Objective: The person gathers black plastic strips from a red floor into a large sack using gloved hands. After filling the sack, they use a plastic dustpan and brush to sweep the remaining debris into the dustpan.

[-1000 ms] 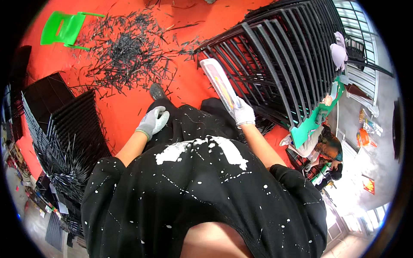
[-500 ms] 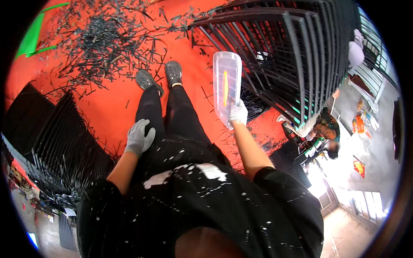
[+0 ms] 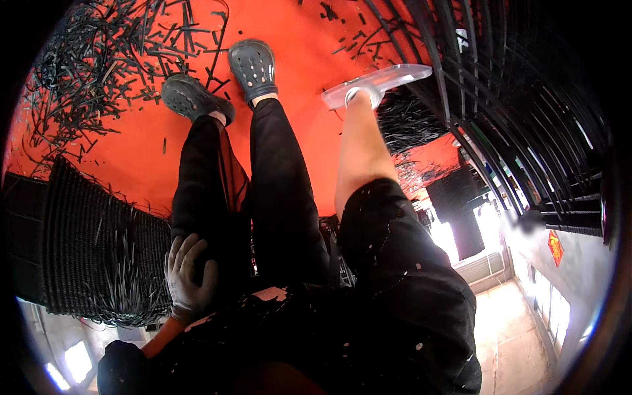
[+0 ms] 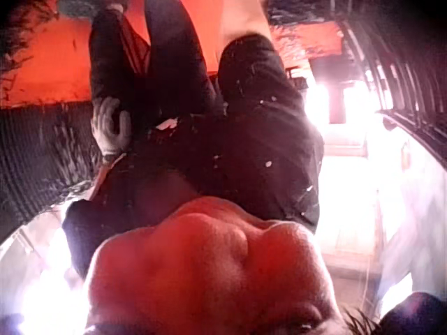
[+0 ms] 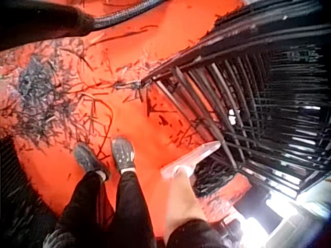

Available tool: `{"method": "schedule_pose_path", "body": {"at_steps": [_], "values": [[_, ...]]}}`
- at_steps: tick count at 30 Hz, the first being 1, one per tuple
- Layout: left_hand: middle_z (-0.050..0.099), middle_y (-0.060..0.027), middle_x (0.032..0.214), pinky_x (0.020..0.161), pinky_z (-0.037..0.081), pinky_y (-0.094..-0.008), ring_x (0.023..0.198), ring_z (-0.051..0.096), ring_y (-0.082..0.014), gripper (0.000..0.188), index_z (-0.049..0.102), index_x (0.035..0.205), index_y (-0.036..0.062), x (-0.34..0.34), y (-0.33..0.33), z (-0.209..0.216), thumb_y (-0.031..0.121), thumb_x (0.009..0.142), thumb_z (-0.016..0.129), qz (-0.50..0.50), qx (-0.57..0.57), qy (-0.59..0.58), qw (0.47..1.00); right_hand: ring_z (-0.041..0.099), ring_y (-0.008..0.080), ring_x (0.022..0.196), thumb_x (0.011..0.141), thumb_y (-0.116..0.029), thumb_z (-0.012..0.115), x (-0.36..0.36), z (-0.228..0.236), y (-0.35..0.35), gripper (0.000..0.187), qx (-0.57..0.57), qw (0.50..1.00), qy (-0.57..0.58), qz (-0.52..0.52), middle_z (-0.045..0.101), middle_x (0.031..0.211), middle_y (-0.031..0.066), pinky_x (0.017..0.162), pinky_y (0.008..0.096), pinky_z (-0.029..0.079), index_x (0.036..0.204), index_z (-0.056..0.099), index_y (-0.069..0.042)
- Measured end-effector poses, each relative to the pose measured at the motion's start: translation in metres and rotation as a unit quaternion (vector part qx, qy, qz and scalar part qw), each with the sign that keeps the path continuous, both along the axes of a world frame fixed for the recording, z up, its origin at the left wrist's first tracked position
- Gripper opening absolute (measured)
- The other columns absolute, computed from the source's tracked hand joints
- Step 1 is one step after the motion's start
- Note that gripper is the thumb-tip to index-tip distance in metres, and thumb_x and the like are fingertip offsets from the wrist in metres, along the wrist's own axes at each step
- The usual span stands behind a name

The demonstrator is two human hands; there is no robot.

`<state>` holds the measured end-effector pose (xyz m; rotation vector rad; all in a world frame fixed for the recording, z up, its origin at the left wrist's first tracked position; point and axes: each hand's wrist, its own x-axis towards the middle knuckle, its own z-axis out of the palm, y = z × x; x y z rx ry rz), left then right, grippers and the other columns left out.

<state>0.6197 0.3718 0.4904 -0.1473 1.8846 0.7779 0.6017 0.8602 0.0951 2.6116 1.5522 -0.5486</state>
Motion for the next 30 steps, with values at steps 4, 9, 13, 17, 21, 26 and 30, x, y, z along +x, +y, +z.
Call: {"method": "schedule_pose_path", "body": {"at_steps": [4, 9, 13, 17, 21, 26, 30], "values": [[0.060, -0.0182, 0.126, 0.104, 0.036, -0.0511, 0.121, 0.051, -0.0401, 0.037, 0.064, 0.114, 0.0030, -0.005, 0.004, -0.001, 0.019, 0.080, 0.063, -0.001, -0.009, 0.000, 1.000, 0.068, 0.0216, 0.095, 0.086, -0.021, 0.065, -0.045, -0.008, -0.016, 0.049, 0.007, 0.996, 0.010, 0.085, 0.070, 0.111, 0.0144, 0.079, 0.0370, 0.052, 0.132, 0.055, -0.006], [0.060, -0.0193, 0.126, 0.104, 0.036, -0.0515, 0.122, 0.050, -0.0406, 0.035, 0.063, 0.113, 0.0022, -0.003, 0.011, 0.003, 0.019, 0.082, 0.061, 0.008, -0.009, -0.004, 1.000, 0.067, 0.0264, 0.104, 0.087, -0.016, 0.065, -0.051, 0.055, -0.125, 0.047, -0.137, 0.958, 0.015, 0.250, 0.069, 0.114, 0.0160, 0.085, 0.0356, 0.051, 0.132, 0.057, -0.009], [0.059, -0.0207, 0.127, 0.106, 0.037, -0.0527, 0.122, 0.050, -0.0435, 0.034, 0.062, 0.116, 0.0016, -0.011, 0.010, 0.001, 0.017, 0.086, 0.060, -0.002, -0.009, 0.006, 1.000, 0.066, 0.0297, 0.107, 0.089, -0.012, 0.061, -0.087, 0.103, -0.187, 0.044, -0.200, 0.910, 0.064, 0.356, 0.069, 0.114, 0.0171, 0.089, 0.0358, 0.050, 0.133, 0.057, -0.009], [0.059, -0.0192, 0.129, 0.108, 0.036, -0.0529, 0.125, 0.048, -0.0425, 0.034, 0.063, 0.117, 0.0037, -0.014, 0.003, 0.004, 0.019, 0.087, 0.060, -0.006, -0.021, -0.017, 1.000, 0.066, 0.0280, 0.091, 0.096, -0.011, 0.052, -0.061, 0.110, -0.195, 0.034, -0.116, 0.853, 0.115, 0.496, 0.070, 0.101, 0.0175, 0.085, 0.0378, 0.050, 0.129, 0.060, -0.008], [0.059, -0.0183, 0.130, 0.109, 0.034, -0.0531, 0.128, 0.047, -0.0418, 0.034, 0.063, 0.118, 0.0051, -0.010, -0.008, 0.008, 0.020, 0.088, 0.060, 0.016, -0.019, -0.036, 0.999, 0.063, 0.0259, 0.074, 0.099, -0.014, 0.048, 0.000, 0.086, -0.145, 0.033, -0.083, 0.927, 0.227, 0.288, 0.068, 0.093, 0.0136, 0.072, 0.0339, 0.050, 0.130, 0.059, -0.010], [0.059, -0.0180, 0.130, 0.109, 0.033, -0.0532, 0.129, 0.045, -0.0420, 0.033, 0.063, 0.118, 0.0060, 0.001, -0.025, 0.003, 0.020, 0.088, 0.060, 0.043, -0.005, -0.035, 0.998, 0.063, 0.0246, 0.069, 0.097, -0.023, 0.048, -0.111, 0.114, -0.218, 0.033, -0.137, 0.876, -0.087, 0.454, 0.066, 0.082, 0.0080, 0.055, 0.0385, 0.049, 0.127, 0.060, -0.017], [0.059, -0.0182, 0.129, 0.109, 0.033, -0.0534, 0.129, 0.045, -0.0429, 0.032, 0.063, 0.118, 0.0062, 0.010, -0.034, -0.001, 0.018, 0.088, 0.060, 0.060, 0.003, -0.024, 0.998, 0.071, 0.0331, 0.085, 0.091, -0.019, 0.052, -0.150, 0.062, -0.278, 0.043, -0.291, 0.574, -0.272, 0.715, 0.073, 0.092, 0.0100, 0.064, 0.0387, 0.055, 0.134, 0.054, -0.014]]}}
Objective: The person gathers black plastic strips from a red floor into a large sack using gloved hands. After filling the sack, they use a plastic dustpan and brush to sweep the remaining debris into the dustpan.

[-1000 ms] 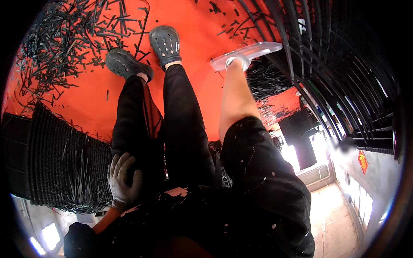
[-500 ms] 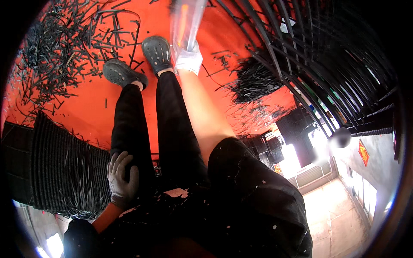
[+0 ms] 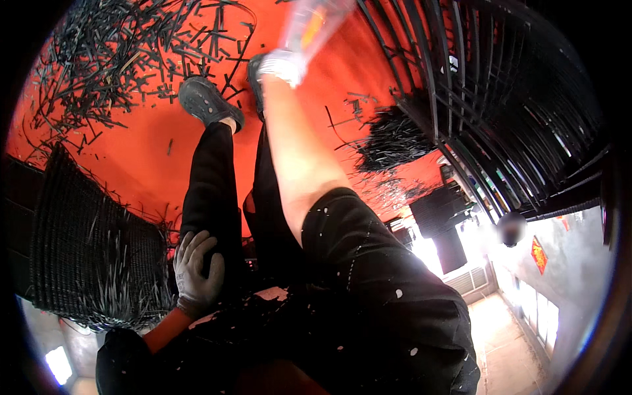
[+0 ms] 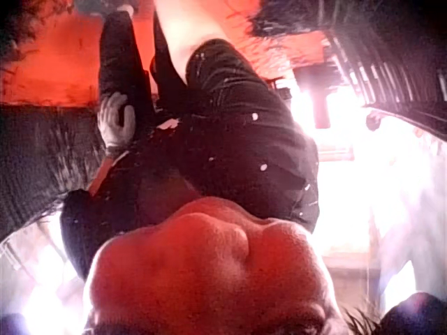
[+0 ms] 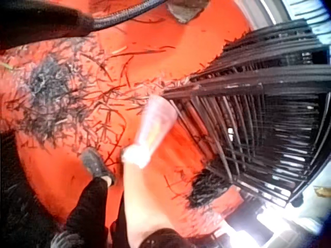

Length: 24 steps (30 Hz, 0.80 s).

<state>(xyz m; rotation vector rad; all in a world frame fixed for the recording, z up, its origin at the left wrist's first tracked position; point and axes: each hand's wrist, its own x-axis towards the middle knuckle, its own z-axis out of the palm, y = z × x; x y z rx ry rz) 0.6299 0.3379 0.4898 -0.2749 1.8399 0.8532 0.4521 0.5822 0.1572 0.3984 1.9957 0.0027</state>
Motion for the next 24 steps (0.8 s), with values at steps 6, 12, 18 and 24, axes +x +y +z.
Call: {"method": "schedule_pose_path", "body": {"at_steps": [6, 12, 18, 24], "values": [[0.060, -0.0121, 0.130, 0.110, 0.030, -0.0509, 0.131, 0.045, -0.0388, 0.032, 0.065, 0.116, 0.0095, 0.030, 0.001, 0.006, 0.021, 0.086, 0.062, 0.098, -0.006, -0.005, 0.995, 0.067, 0.0396, 0.095, 0.093, -0.010, 0.047, 0.052, 0.035, 0.004, 0.039, -0.032, 0.869, 0.412, -0.272, 0.068, 0.107, 0.0223, 0.081, 0.0438, 0.052, 0.130, 0.058, -0.017], [0.057, -0.0121, 0.133, 0.111, 0.029, -0.0520, 0.133, 0.042, -0.0390, 0.031, 0.063, 0.119, 0.0096, 0.043, 0.007, 0.010, 0.020, 0.090, 0.060, 0.122, -0.003, -0.009, 0.992, 0.069, 0.0299, 0.085, 0.093, -0.020, 0.057, 0.035, -0.001, 0.022, 0.032, 0.045, 0.898, 0.315, -0.303, 0.068, 0.092, 0.0191, 0.073, 0.0445, 0.054, 0.125, 0.061, -0.015], [0.058, -0.0130, 0.132, 0.110, 0.030, -0.0522, 0.132, 0.043, -0.0401, 0.032, 0.063, 0.119, 0.0097, 0.055, 0.009, 0.011, 0.022, 0.089, 0.060, 0.162, 0.004, 0.001, 0.987, 0.064, 0.0418, 0.105, 0.088, -0.007, 0.052, -0.003, 0.030, -0.105, 0.044, -0.174, 0.927, 0.332, 0.019, 0.066, 0.112, 0.0238, 0.090, 0.0479, 0.051, 0.131, 0.056, -0.015], [0.058, -0.0123, 0.132, 0.109, 0.030, -0.0525, 0.132, 0.043, -0.0397, 0.032, 0.063, 0.118, 0.0104, 0.053, 0.012, 0.013, 0.022, 0.089, 0.060, 0.200, 0.008, -0.008, 0.980, 0.067, 0.0294, 0.098, 0.099, -0.037, 0.050, -0.063, 0.075, -0.051, 0.033, -0.019, 0.901, 0.358, -0.244, 0.069, 0.108, 0.0216, 0.086, 0.0408, 0.051, 0.121, 0.065, -0.018]]}}
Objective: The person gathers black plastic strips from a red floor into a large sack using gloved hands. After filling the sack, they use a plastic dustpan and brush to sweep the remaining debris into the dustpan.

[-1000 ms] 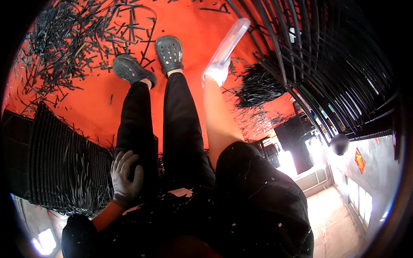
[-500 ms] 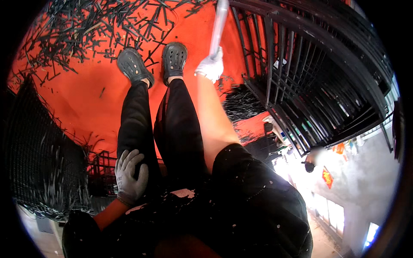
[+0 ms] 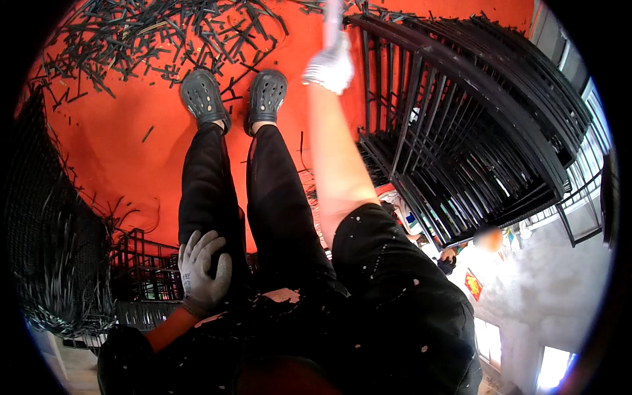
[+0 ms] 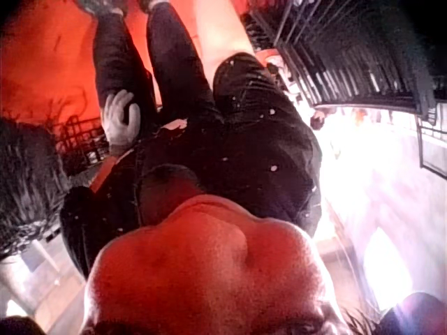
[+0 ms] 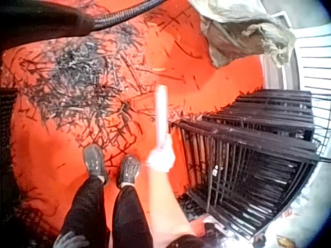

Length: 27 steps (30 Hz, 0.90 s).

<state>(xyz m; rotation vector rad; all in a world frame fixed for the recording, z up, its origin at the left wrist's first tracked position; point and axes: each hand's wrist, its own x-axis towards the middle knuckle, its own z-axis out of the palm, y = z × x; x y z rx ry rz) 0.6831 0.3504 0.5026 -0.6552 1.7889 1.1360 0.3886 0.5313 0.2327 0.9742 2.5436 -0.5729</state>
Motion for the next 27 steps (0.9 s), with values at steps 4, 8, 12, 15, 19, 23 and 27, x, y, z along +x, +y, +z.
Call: {"method": "schedule_pose_path", "body": {"at_steps": [4, 8, 12, 15, 19, 23, 27], "values": [[0.059, -0.0114, 0.131, 0.108, 0.031, -0.0528, 0.131, 0.044, -0.0396, 0.032, 0.063, 0.117, 0.0108, 0.002, 0.001, -0.003, 0.020, 0.087, 0.061, -0.023, -0.013, 0.000, 1.000, 0.070, 0.0266, 0.093, 0.099, -0.035, 0.049, -0.033, -0.055, 0.044, 0.034, 0.079, 0.992, 0.080, 0.053, 0.069, 0.106, 0.0189, 0.075, 0.0428, 0.056, 0.111, 0.067, -0.008], [0.060, -0.0116, 0.130, 0.108, 0.032, -0.0527, 0.130, 0.046, -0.0395, 0.032, 0.064, 0.117, 0.0110, -0.002, 0.000, -0.007, 0.019, 0.086, 0.062, -0.024, -0.013, 0.027, 0.999, 0.065, 0.0365, 0.101, 0.097, -0.027, 0.045, -0.040, -0.064, -0.028, 0.035, 0.171, 0.759, 0.400, 0.484, 0.069, 0.105, 0.0199, 0.088, 0.0422, 0.052, 0.126, 0.061, -0.017], [0.060, -0.0119, 0.130, 0.108, 0.031, -0.0526, 0.130, 0.047, -0.0393, 0.032, 0.064, 0.117, 0.0111, -0.008, 0.009, -0.003, 0.020, 0.086, 0.061, -0.020, -0.021, 0.023, 0.999, 0.066, 0.0398, 0.088, 0.093, -0.026, 0.050, -0.028, -0.040, -0.059, 0.040, -0.043, 0.960, -0.054, 0.272, 0.069, 0.096, 0.0211, 0.082, 0.0481, 0.053, 0.132, 0.058, -0.022], [0.059, -0.0094, 0.132, 0.110, 0.026, -0.0582, 0.133, 0.044, -0.0372, 0.032, 0.064, 0.117, 0.0125, -0.013, 0.020, 0.003, 0.023, 0.086, 0.062, 0.003, -0.025, -0.004, 1.000, 0.067, 0.0405, 0.082, 0.093, -0.026, 0.053, -0.036, -0.015, -0.041, 0.030, -0.023, 0.944, 0.048, 0.326, 0.068, 0.092, 0.0212, 0.075, 0.0478, 0.054, 0.120, 0.064, -0.019], [0.058, -0.0082, 0.132, 0.111, 0.023, -0.0612, 0.134, 0.043, -0.0361, 0.033, 0.064, 0.117, 0.0133, -0.022, 0.018, 0.003, 0.026, 0.086, 0.062, 0.003, 0.000, -0.013, 1.000, 0.067, 0.0372, 0.081, 0.093, -0.022, 0.057, -0.091, -0.022, 0.027, 0.024, -0.048, 0.948, 0.170, 0.264, 0.069, 0.091, 0.0197, 0.072, 0.0433, 0.053, 0.114, 0.066, -0.015], [0.058, -0.0081, 0.133, 0.112, 0.022, -0.0611, 0.134, 0.043, -0.0360, 0.034, 0.063, 0.117, 0.0130, -0.024, 0.020, 0.001, 0.026, 0.086, 0.062, -0.002, -0.003, -0.008, 1.000, 0.069, 0.0281, 0.077, 0.093, -0.022, 0.057, -0.113, -0.039, 0.012, 0.020, -0.024, 0.981, 0.026, 0.192, 0.071, 0.085, 0.0138, 0.071, 0.0383, 0.055, 0.105, 0.068, -0.010], [0.058, -0.0089, 0.132, 0.112, 0.022, -0.0613, 0.134, 0.042, -0.0360, 0.034, 0.063, 0.117, 0.0122, -0.030, 0.026, -0.001, 0.024, 0.085, 0.062, -0.010, -0.005, -0.009, 1.000, 0.069, 0.0344, 0.082, 0.091, -0.027, 0.053, -0.085, -0.124, -0.025, 0.026, 0.102, 0.901, -0.003, 0.421, 0.070, 0.086, 0.0177, 0.077, 0.0459, 0.055, 0.103, 0.067, -0.010]]}}
